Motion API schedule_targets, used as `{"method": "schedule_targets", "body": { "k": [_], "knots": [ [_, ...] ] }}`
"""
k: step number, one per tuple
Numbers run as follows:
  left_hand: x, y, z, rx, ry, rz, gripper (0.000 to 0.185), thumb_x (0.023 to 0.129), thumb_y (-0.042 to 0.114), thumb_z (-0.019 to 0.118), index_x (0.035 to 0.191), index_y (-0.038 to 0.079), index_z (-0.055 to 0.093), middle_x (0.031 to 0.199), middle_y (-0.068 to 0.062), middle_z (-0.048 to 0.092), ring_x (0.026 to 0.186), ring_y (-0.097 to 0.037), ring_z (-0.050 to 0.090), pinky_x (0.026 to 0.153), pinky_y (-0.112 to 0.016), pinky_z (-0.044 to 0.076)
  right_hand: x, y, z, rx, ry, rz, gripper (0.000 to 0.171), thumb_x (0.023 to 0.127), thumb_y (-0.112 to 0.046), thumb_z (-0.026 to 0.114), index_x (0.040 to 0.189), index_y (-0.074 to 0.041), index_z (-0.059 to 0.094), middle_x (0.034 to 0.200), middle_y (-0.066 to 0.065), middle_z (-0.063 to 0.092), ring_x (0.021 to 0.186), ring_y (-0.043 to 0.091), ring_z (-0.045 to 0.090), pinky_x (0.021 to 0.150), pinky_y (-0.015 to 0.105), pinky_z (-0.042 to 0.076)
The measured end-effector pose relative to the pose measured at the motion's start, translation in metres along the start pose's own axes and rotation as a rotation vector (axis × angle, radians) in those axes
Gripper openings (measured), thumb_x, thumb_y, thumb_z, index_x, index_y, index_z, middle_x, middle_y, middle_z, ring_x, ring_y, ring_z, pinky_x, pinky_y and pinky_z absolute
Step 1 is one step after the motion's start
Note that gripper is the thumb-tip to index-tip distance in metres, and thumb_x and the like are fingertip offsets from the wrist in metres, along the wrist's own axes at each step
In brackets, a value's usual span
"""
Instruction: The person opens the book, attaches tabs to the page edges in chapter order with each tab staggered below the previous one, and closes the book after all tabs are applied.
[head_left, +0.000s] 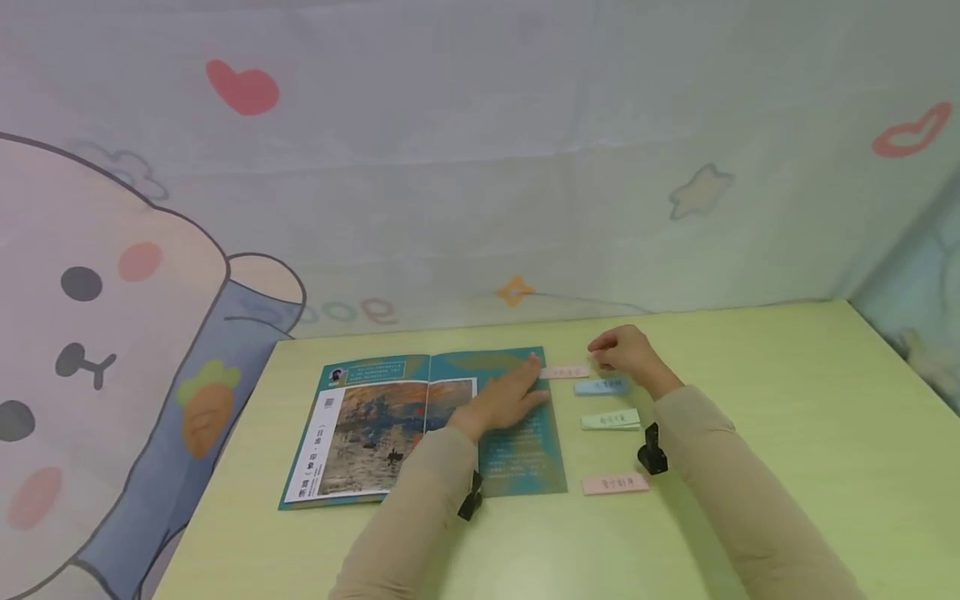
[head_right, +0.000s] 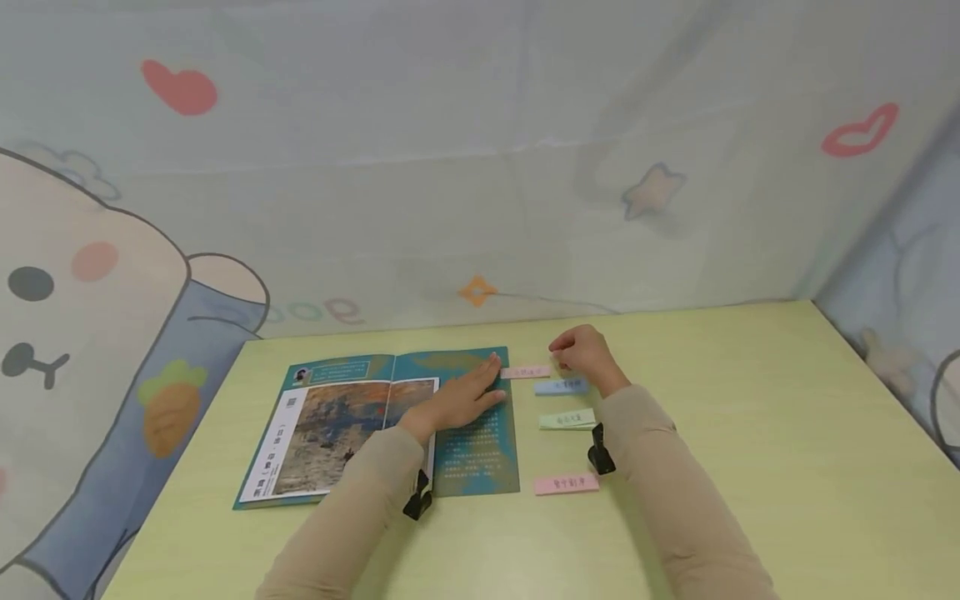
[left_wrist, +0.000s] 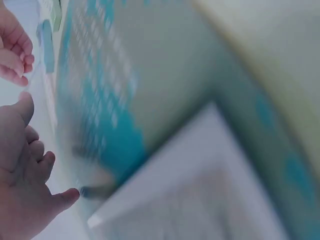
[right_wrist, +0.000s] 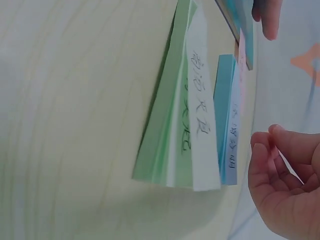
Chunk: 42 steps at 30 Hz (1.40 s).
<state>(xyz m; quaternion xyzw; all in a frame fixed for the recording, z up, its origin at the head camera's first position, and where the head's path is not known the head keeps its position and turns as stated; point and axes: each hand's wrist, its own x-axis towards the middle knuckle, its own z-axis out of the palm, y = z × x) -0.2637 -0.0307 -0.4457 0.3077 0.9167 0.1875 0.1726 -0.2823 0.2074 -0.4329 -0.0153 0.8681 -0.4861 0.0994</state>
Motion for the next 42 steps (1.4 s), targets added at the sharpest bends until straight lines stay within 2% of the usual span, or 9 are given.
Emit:
{"method": "schedule_targets", "body": {
  "k": [5,12,16,21,26,31,36,39,42],
  "knots": [
    [-0.016,-0.006,-0.015,0.037,-0.008,-0.004,0.062,0.1,0.042,0.033,0.15,0.01,0.015,0.155,-0.009,0.01,0.141,-0.024,0.014,0.111,-0.047,0.018,-0.007,-0.003,-0.002,0.002,-0.007,-0.013,0.025,0.092,0.0,0.054,0.112,0.014,0.058,0.107,0.029,0.059,0.085,0.031,0.062,0.078,0.037,0.053],
    [-0.051,-0.014,-0.038,0.134,0.093,0.031,0.061,0.098,0.041,0.041,0.149,0.011,0.023,0.151,-0.012,0.025,0.136,-0.029,0.028,0.106,-0.049,0.029,-0.029,-0.006,0.001,0.02,-0.056,-0.032,0.027,0.092,-0.003,0.054,0.115,0.012,0.058,0.106,0.027,0.061,0.086,0.032,0.061,0.079,0.039,0.052],
    [-0.072,-0.021,-0.039,0.214,0.174,0.101,0.063,0.096,0.038,0.048,0.149,0.013,0.024,0.149,-0.013,0.03,0.134,-0.032,0.031,0.105,-0.052,0.029,-0.044,-0.008,0.008,0.094,-0.112,-0.02,0.03,0.092,-0.003,0.055,0.118,0.013,0.056,0.11,0.026,0.058,0.093,0.034,0.06,0.083,0.04,0.052],
    [-0.095,-0.025,-0.029,0.299,0.227,0.188,0.062,0.093,0.035,0.055,0.143,0.005,0.035,0.141,-0.02,0.04,0.129,-0.036,0.038,0.102,-0.055,0.032,-0.061,-0.01,0.017,0.157,-0.155,-0.024,0.032,0.092,-0.003,0.055,0.12,0.012,0.054,0.111,0.026,0.058,0.092,0.028,0.061,0.083,0.039,0.052],
    [-0.112,-0.022,-0.02,0.267,0.172,0.254,0.063,0.092,0.034,0.058,0.141,0.001,0.036,0.141,-0.021,0.039,0.129,-0.035,0.037,0.103,-0.048,0.035,-0.075,-0.011,0.031,0.25,-0.123,-0.064,0.033,0.091,-0.001,0.056,0.119,0.015,0.052,0.112,0.028,0.059,0.092,0.027,0.063,0.082,0.036,0.052],
    [-0.124,-0.016,-0.011,0.257,0.092,0.262,0.062,0.091,0.033,0.059,0.14,0.002,0.039,0.142,-0.02,0.037,0.128,-0.035,0.039,0.099,-0.045,0.039,-0.086,-0.011,0.044,0.356,-0.128,-0.024,0.034,0.089,0.003,0.056,0.119,0.018,0.05,0.113,0.029,0.058,0.096,0.029,0.063,0.081,0.032,0.053],
    [-0.126,-0.013,-0.004,0.327,0.072,0.251,0.06,0.089,0.035,0.06,0.138,0.006,0.043,0.14,-0.018,0.041,0.127,-0.033,0.041,0.098,-0.047,0.04,-0.093,-0.011,0.055,0.42,-0.125,0.019,0.035,0.089,0.003,0.056,0.12,0.018,0.049,0.117,0.029,0.057,0.102,0.03,0.061,0.084,0.032,0.052],
    [-0.125,-0.012,-0.001,0.33,0.051,0.222,0.062,0.089,0.037,0.06,0.14,0.007,0.042,0.142,-0.017,0.039,0.128,-0.033,0.039,0.097,-0.05,0.04,-0.096,-0.009,0.061,0.441,-0.124,0.026,0.037,0.089,0.003,0.056,0.121,0.018,0.049,0.121,0.029,0.055,0.104,0.029,0.06,0.084,0.031,0.052],
    [-0.123,-0.01,0.003,0.331,0.037,0.232,0.064,0.088,0.038,0.061,0.139,0.006,0.042,0.141,-0.016,0.04,0.128,-0.033,0.039,0.097,-0.049,0.041,-0.099,-0.007,0.065,0.462,-0.136,0.033,0.039,0.09,0.001,0.055,0.124,0.018,0.046,0.124,0.03,0.053,0.105,0.027,0.06,0.084,0.03,0.051]
  ]
}}
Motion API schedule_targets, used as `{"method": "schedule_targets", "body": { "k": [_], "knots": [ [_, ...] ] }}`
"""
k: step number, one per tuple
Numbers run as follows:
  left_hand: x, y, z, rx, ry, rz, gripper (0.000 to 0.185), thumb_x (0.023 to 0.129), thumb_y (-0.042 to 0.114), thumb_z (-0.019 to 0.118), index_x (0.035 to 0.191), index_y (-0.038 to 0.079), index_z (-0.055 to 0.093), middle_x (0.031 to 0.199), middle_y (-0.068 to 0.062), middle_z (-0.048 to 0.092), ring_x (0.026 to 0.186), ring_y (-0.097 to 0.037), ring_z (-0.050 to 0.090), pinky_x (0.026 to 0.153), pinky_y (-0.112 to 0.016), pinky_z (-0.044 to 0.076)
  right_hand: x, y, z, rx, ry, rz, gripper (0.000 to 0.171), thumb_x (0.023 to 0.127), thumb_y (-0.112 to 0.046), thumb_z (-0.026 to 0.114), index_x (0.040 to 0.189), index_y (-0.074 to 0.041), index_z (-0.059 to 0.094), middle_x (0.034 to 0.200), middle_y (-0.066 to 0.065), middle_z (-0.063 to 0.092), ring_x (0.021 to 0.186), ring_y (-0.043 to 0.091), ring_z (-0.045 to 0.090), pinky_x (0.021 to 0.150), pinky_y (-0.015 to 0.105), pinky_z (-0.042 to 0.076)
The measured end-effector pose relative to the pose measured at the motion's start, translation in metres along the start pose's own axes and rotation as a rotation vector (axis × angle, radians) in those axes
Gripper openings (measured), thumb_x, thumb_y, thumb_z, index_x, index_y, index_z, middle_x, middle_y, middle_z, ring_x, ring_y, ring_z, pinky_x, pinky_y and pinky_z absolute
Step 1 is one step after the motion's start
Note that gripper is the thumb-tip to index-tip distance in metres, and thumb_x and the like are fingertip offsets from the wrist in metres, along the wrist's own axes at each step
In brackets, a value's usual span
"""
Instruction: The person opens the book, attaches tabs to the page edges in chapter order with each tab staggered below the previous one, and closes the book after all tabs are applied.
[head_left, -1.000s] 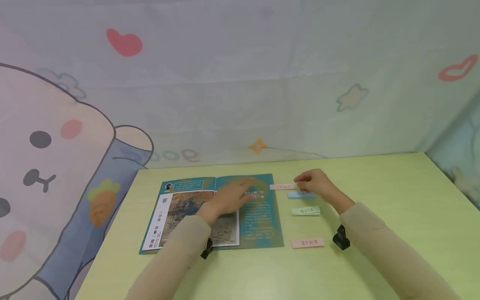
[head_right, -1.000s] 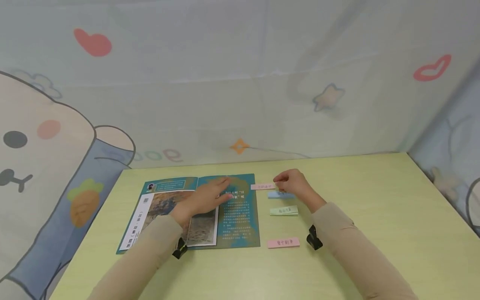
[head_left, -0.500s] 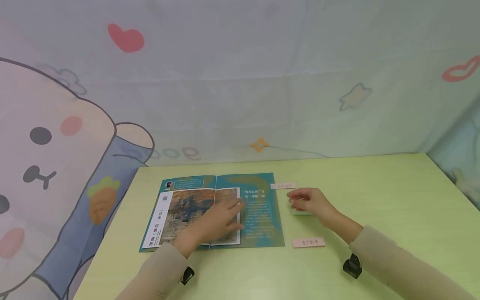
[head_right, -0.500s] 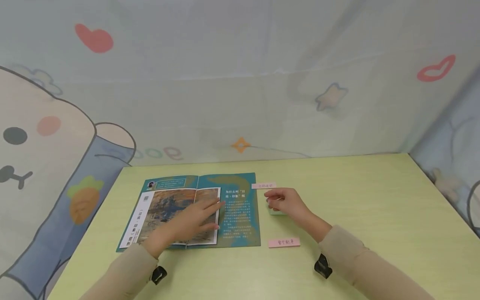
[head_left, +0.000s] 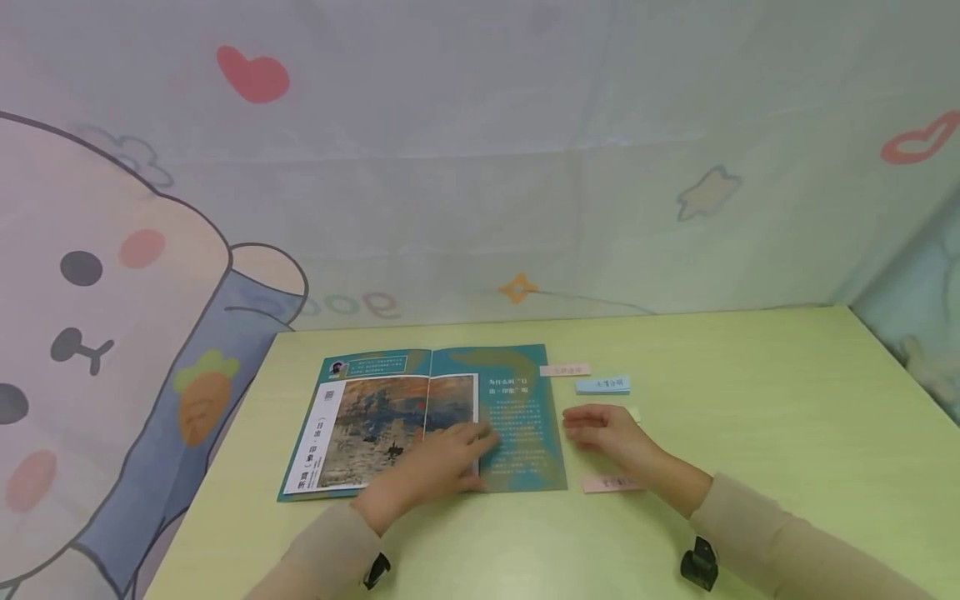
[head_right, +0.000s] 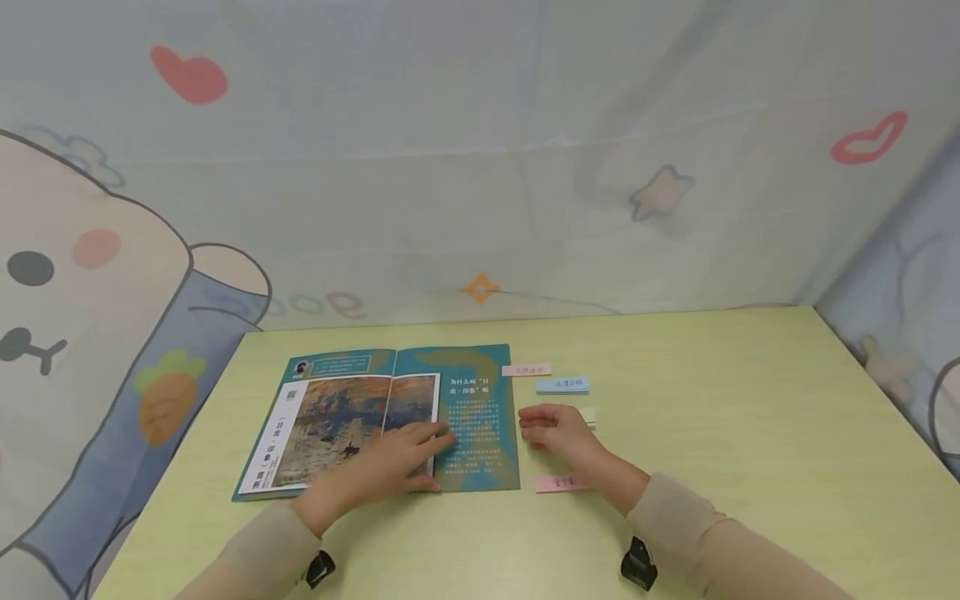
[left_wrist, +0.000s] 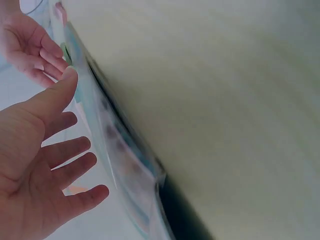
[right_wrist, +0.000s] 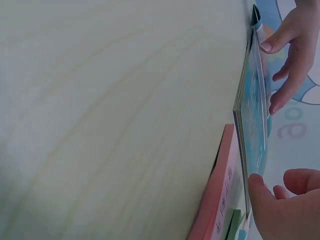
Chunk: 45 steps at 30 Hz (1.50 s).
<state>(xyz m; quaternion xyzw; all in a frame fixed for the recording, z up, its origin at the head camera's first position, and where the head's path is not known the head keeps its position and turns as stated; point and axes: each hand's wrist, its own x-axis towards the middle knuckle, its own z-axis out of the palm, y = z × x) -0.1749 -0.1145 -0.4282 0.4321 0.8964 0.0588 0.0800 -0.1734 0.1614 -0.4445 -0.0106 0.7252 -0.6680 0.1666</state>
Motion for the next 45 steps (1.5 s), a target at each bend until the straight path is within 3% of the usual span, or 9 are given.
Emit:
{"method": "schedule_targets", "body": {
  "k": [5,15,20,31,41,45],
  "knots": [
    [0.008,0.005,0.005,0.025,-0.021,0.038,0.066,0.086,0.039,0.063,0.14,0.006,0.042,0.142,-0.016,0.04,0.129,-0.031,0.039,0.101,-0.043,0.038,0.0,0.006,0.004,0.066,-0.006,0.033,0.041,0.089,0.003,0.052,0.126,0.02,0.043,0.125,0.031,0.051,0.105,0.025,0.06,0.083,0.028,0.051],
    [0.01,0.008,0.01,0.01,-0.061,0.0,0.064,0.088,0.037,0.063,0.142,0.01,0.04,0.145,-0.013,0.036,0.131,-0.03,0.036,0.105,-0.042,0.034,-0.002,0.002,0.009,0.159,-0.044,0.138,0.048,0.09,0.002,0.052,0.132,0.018,0.036,0.132,0.03,0.045,0.107,0.021,0.058,0.083,0.028,0.051],
    [0.01,0.007,0.011,0.003,-0.062,0.002,0.062,0.089,0.037,0.061,0.142,0.011,0.04,0.145,-0.013,0.036,0.131,-0.03,0.035,0.105,-0.043,0.033,-0.004,-0.004,0.009,0.195,-0.053,0.192,0.05,0.091,0.001,0.051,0.135,0.017,0.033,0.137,0.03,0.039,0.116,0.027,0.052,0.088,0.031,0.049],
    [0.009,0.007,0.011,0.0,-0.074,-0.011,0.06,0.089,0.035,0.062,0.141,0.011,0.042,0.145,-0.012,0.037,0.132,-0.029,0.035,0.106,-0.041,0.033,-0.004,-0.004,0.011,0.227,-0.044,0.229,0.05,0.091,0.001,0.051,0.136,0.015,0.034,0.137,0.027,0.042,0.11,0.018,0.055,0.095,0.037,0.044],
    [0.01,0.008,0.01,-0.01,-0.081,-0.006,0.06,0.089,0.036,0.062,0.14,0.01,0.043,0.145,-0.013,0.037,0.131,-0.029,0.036,0.106,-0.04,0.033,-0.009,-0.01,0.01,0.29,-0.054,0.224,0.052,0.09,0.002,0.051,0.136,0.016,0.032,0.138,0.027,0.04,0.104,0.017,0.058,0.082,0.025,0.05],
    [0.01,0.007,0.01,-0.018,-0.074,-0.002,0.06,0.089,0.035,0.062,0.14,0.01,0.043,0.145,-0.013,0.037,0.131,-0.029,0.036,0.106,-0.04,0.033,-0.008,-0.012,0.01,0.287,-0.051,0.225,0.052,0.09,0.003,0.05,0.136,0.016,0.032,0.139,0.027,0.039,0.106,0.019,0.056,0.092,0.033,0.046]
  ]
}}
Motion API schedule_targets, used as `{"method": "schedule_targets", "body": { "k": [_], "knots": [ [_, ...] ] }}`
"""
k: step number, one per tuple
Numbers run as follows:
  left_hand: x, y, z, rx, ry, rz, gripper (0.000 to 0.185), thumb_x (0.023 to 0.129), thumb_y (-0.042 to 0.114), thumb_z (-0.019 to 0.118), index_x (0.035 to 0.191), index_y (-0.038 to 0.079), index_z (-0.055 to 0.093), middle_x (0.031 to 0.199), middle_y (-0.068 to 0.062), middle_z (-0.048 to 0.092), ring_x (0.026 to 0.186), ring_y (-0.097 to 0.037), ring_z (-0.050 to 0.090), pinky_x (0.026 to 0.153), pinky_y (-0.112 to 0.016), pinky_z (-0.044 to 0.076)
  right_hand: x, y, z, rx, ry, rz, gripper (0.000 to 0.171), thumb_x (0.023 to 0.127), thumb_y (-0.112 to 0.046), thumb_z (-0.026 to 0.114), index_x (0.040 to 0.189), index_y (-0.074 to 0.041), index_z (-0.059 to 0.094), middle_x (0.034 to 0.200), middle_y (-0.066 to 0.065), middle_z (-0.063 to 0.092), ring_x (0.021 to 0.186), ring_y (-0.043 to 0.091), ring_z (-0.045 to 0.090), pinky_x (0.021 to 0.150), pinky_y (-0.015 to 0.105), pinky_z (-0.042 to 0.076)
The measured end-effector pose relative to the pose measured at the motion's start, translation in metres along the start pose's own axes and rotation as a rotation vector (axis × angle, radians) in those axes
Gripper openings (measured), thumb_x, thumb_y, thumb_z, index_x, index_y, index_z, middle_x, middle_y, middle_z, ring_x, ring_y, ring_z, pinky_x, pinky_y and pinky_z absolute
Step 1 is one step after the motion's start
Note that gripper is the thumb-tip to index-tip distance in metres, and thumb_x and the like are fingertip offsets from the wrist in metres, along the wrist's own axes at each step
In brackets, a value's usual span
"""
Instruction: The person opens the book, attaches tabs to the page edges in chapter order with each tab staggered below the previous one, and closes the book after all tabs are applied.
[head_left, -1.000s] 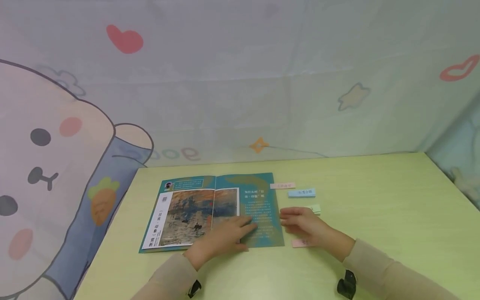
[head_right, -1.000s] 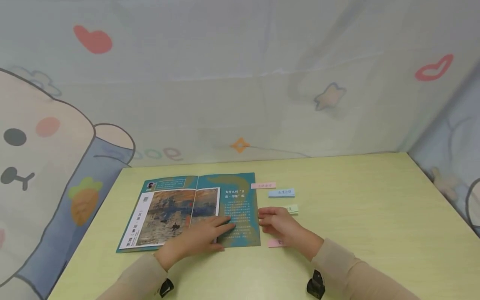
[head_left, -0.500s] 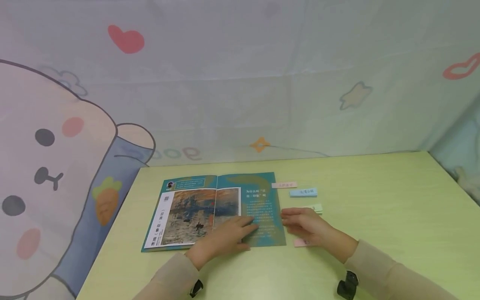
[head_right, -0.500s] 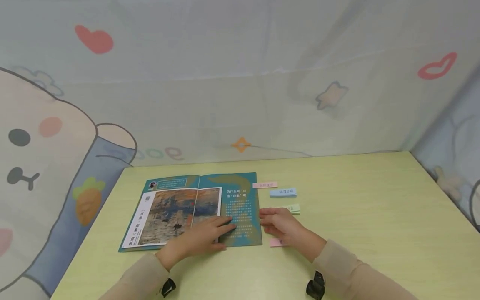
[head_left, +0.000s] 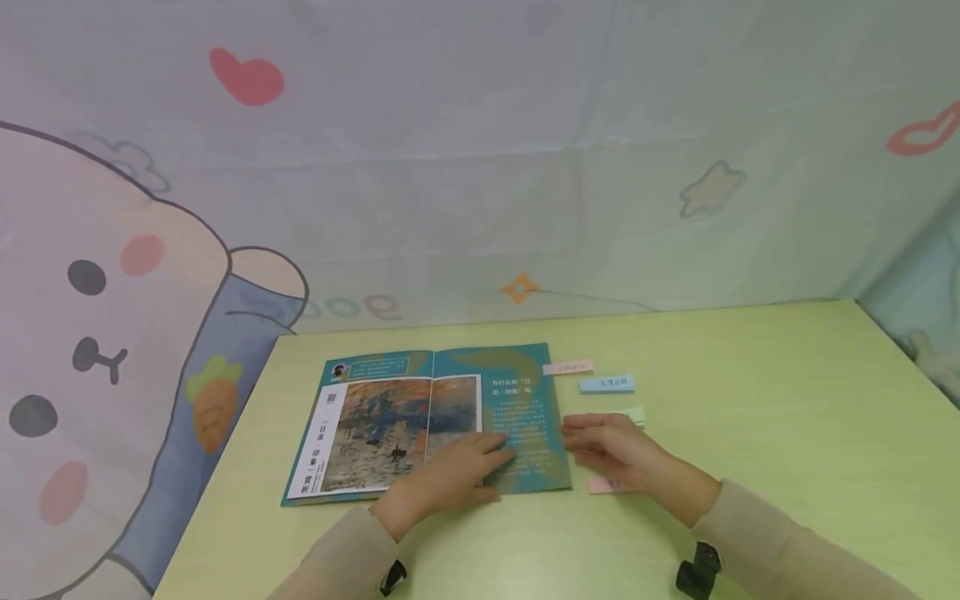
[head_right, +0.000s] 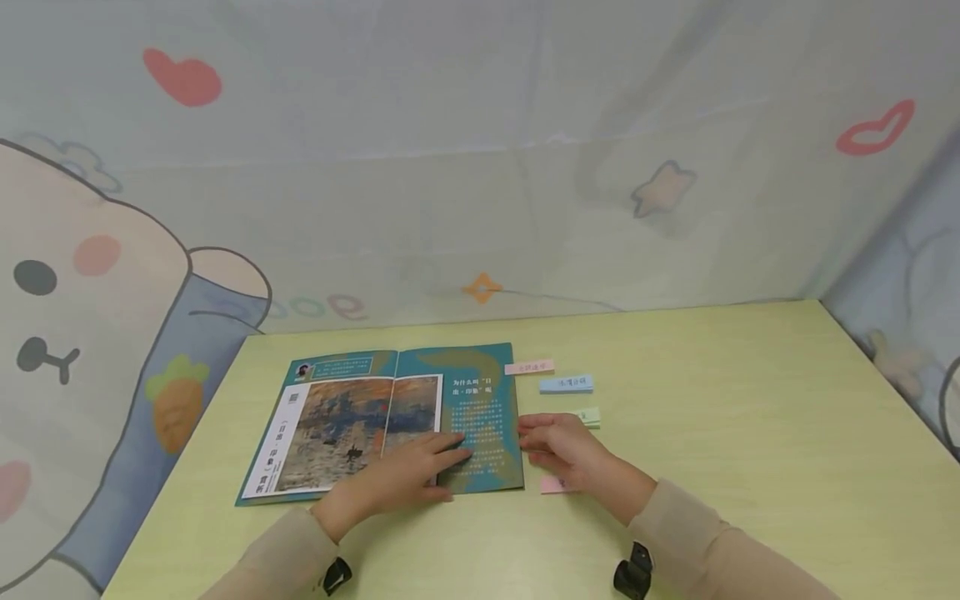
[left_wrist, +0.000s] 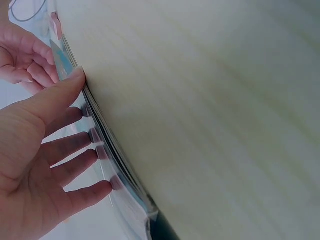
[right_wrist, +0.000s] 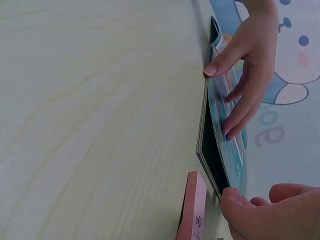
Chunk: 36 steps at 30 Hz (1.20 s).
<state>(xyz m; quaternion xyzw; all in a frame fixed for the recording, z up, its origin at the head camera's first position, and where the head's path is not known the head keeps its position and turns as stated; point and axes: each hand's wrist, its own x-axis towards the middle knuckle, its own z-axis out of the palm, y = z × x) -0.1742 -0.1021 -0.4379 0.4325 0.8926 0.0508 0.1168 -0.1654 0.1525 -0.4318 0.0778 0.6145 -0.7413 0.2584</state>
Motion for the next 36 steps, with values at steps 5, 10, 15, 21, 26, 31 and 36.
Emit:
{"method": "schedule_targets", "body": {
  "k": [5,10,15,21,26,31,36],
  "knots": [
    [0.0,0.001,0.0,0.006,0.006,-0.002,0.059,0.089,0.035,0.061,0.14,0.01,0.043,0.145,-0.013,0.037,0.131,-0.029,0.036,0.105,-0.04,0.033,0.0,0.0,0.001,-0.006,0.014,0.002,0.051,0.089,0.003,0.05,0.136,0.015,0.033,0.138,0.027,0.039,0.106,0.02,0.057,0.098,0.039,0.042],
    [-0.001,0.001,-0.001,-0.003,0.006,-0.001,0.059,0.089,0.035,0.062,0.139,0.009,0.044,0.144,-0.013,0.037,0.131,-0.029,0.037,0.105,-0.04,0.034,-0.001,-0.001,0.002,-0.011,0.002,0.002,0.051,0.09,0.003,0.05,0.136,0.015,0.032,0.139,0.026,0.038,0.11,0.022,0.055,0.098,0.04,0.041],
    [-0.001,0.001,-0.001,-0.006,0.005,0.008,0.06,0.089,0.035,0.062,0.139,0.009,0.044,0.144,-0.014,0.037,0.131,-0.03,0.037,0.105,-0.04,0.033,0.0,-0.002,0.001,0.04,-0.007,0.002,0.052,0.091,0.004,0.048,0.139,0.013,0.029,0.142,0.028,0.033,0.121,0.031,0.047,0.101,0.042,0.038],
    [0.006,0.003,-0.001,-0.156,0.043,-0.022,0.055,0.092,0.039,0.056,0.138,0.009,0.046,0.14,-0.015,0.043,0.127,-0.03,0.042,0.103,-0.041,0.036,0.002,-0.004,0.001,0.164,-0.037,0.001,0.056,0.094,0.004,0.043,0.143,0.011,0.017,0.146,0.032,0.02,0.131,0.041,0.03,0.103,0.045,0.034],
    [0.023,0.016,0.001,-0.487,0.148,-0.102,0.048,0.096,0.037,0.049,0.135,0.009,0.049,0.136,-0.009,0.049,0.125,-0.025,0.046,0.101,-0.038,0.039,0.005,-0.008,0.003,0.247,-0.059,0.01,0.055,0.096,0.003,0.039,0.144,0.011,0.013,0.147,0.032,0.015,0.134,0.042,0.022,0.106,0.047,0.028],
    [0.04,0.033,0.004,-0.755,0.299,-0.165,0.047,0.096,0.033,0.051,0.134,0.005,0.049,0.134,-0.01,0.051,0.123,-0.025,0.047,0.1,-0.038,0.04,0.006,-0.009,0.006,0.231,-0.092,0.02,0.053,0.096,0.002,0.038,0.144,0.01,0.016,0.149,0.028,0.015,0.135,0.039,0.021,0.105,0.043,0.031],
    [0.049,0.042,0.008,-0.844,0.447,-0.271,0.05,0.094,0.028,0.057,0.134,-0.001,0.047,0.132,-0.016,0.05,0.12,-0.031,0.049,0.097,-0.044,0.041,0.006,-0.009,0.012,0.17,-0.107,-0.006,0.051,0.096,-0.001,0.038,0.143,0.009,0.021,0.148,0.026,0.019,0.133,0.036,0.029,0.1,0.038,0.04]
  ]
}}
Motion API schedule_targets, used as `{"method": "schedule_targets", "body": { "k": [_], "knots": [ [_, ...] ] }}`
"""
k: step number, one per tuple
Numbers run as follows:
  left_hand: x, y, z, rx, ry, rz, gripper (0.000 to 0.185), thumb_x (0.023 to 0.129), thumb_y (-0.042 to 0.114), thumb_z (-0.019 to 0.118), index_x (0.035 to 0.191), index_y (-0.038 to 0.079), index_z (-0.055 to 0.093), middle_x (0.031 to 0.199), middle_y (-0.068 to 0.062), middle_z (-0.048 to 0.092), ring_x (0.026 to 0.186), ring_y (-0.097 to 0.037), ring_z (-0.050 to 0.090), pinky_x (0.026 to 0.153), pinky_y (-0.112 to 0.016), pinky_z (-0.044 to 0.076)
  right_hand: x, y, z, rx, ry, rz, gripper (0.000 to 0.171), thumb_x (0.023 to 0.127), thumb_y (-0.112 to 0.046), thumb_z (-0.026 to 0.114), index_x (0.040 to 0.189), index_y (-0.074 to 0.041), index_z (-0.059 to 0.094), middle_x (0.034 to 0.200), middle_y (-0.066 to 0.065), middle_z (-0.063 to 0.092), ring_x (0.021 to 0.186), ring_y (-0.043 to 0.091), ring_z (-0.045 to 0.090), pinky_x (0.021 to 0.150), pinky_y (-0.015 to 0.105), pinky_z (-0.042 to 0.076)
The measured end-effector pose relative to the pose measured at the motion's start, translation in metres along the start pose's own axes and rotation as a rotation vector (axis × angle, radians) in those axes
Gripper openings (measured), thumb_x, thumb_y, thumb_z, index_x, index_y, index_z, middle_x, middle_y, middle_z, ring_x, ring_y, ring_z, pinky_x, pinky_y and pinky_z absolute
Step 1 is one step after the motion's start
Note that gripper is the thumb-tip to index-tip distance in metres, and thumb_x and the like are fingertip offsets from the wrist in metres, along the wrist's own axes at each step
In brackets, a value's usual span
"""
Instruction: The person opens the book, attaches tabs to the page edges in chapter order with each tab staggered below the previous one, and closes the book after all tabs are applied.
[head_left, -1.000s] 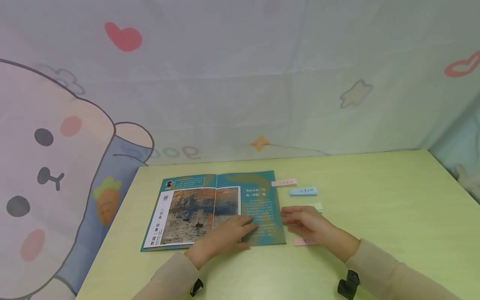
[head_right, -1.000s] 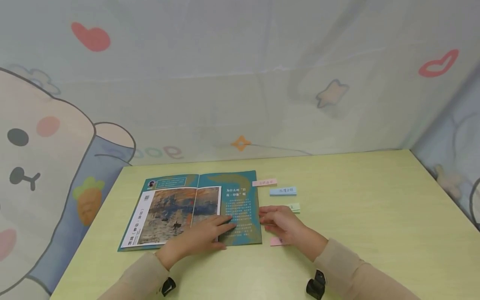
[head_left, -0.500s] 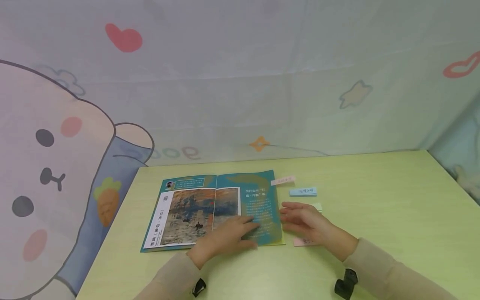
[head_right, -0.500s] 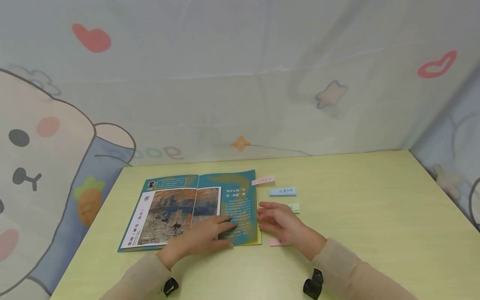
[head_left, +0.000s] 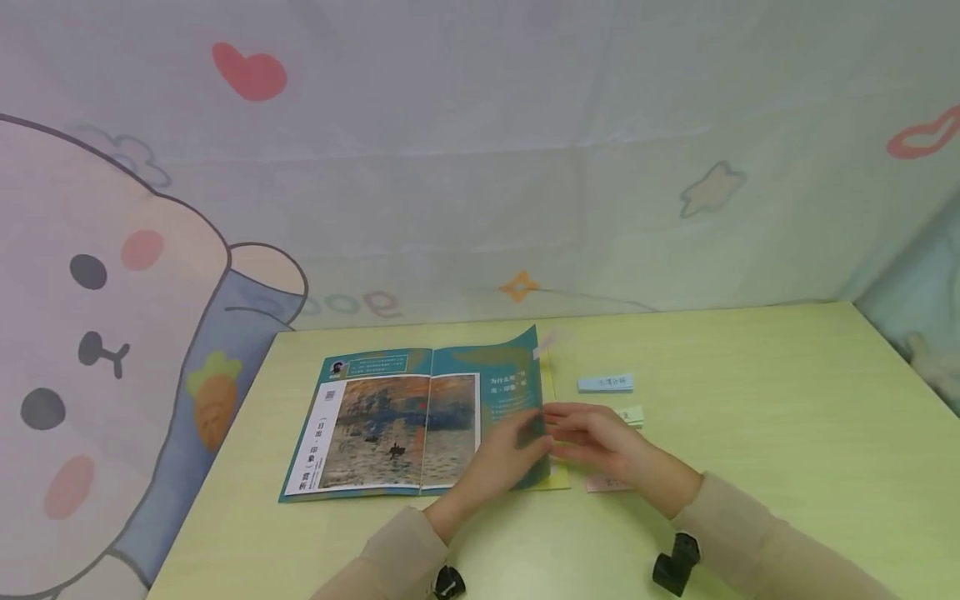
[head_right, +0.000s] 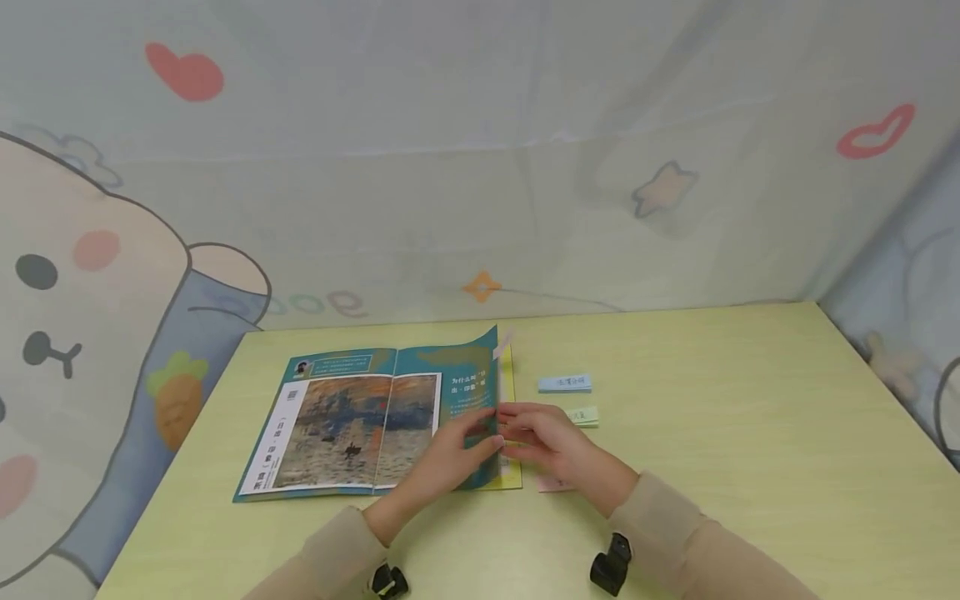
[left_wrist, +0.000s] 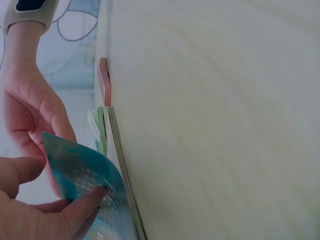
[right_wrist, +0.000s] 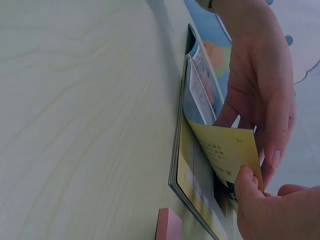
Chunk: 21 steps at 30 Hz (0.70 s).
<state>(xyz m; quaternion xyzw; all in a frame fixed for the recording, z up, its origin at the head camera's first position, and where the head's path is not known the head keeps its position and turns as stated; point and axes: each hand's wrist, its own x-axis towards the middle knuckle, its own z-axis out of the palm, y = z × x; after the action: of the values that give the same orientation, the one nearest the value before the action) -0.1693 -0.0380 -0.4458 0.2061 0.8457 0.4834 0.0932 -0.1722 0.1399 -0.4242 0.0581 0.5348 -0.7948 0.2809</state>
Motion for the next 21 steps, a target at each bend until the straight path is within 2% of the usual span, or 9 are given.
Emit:
{"method": "schedule_targets", "body": {
  "k": [6,9,14,18,21],
  "knots": [
    [0.0,0.005,-0.003,-0.061,0.079,-0.052,0.051,0.09,0.022,0.062,0.131,-0.005,0.048,0.126,-0.021,0.053,0.106,-0.033,0.057,0.083,-0.041,0.051,0.0,0.001,0.009,0.026,0.013,-0.029,0.049,0.095,-0.001,0.042,0.141,0.01,0.028,0.141,0.02,0.039,0.115,0.023,0.051,0.093,0.033,0.046],
    [-0.001,0.007,-0.011,-0.119,0.092,-0.071,0.047,0.089,0.013,0.06,0.13,-0.006,0.049,0.121,-0.021,0.057,0.1,-0.032,0.061,0.074,-0.036,0.054,0.002,0.001,0.014,-0.021,0.018,-0.054,0.047,0.095,-0.001,0.045,0.139,0.009,0.033,0.137,0.016,0.047,0.114,0.023,0.052,0.097,0.036,0.043],
    [-0.007,0.008,-0.028,-0.186,0.112,-0.118,0.046,0.083,0.001,0.057,0.128,-0.005,0.052,0.109,-0.019,0.06,0.086,-0.027,0.064,0.06,-0.029,0.053,0.006,0.003,0.026,-0.19,0.053,-0.094,0.044,0.092,-0.003,0.051,0.135,0.004,0.045,0.138,0.014,0.046,0.122,0.026,0.046,0.102,0.043,0.037],
    [-0.015,0.006,-0.044,-0.154,0.135,-0.142,0.038,0.086,0.002,0.057,0.123,0.0,0.059,0.1,-0.014,0.062,0.075,-0.02,0.06,0.056,-0.029,0.048,0.01,0.008,0.035,-0.311,0.064,-0.146,0.04,0.092,-0.007,0.054,0.131,0.002,0.051,0.137,0.013,0.048,0.123,0.027,0.046,0.102,0.046,0.036],
    [-0.022,0.005,-0.058,-0.164,0.146,-0.161,0.032,0.089,0.007,0.057,0.121,0.001,0.061,0.098,-0.011,0.061,0.076,-0.018,0.056,0.058,-0.031,0.046,0.016,0.013,0.038,-0.435,0.048,-0.239,0.038,0.092,-0.007,0.052,0.129,0.003,0.052,0.135,0.016,0.05,0.122,0.029,0.047,0.1,0.046,0.038]
  ]
}}
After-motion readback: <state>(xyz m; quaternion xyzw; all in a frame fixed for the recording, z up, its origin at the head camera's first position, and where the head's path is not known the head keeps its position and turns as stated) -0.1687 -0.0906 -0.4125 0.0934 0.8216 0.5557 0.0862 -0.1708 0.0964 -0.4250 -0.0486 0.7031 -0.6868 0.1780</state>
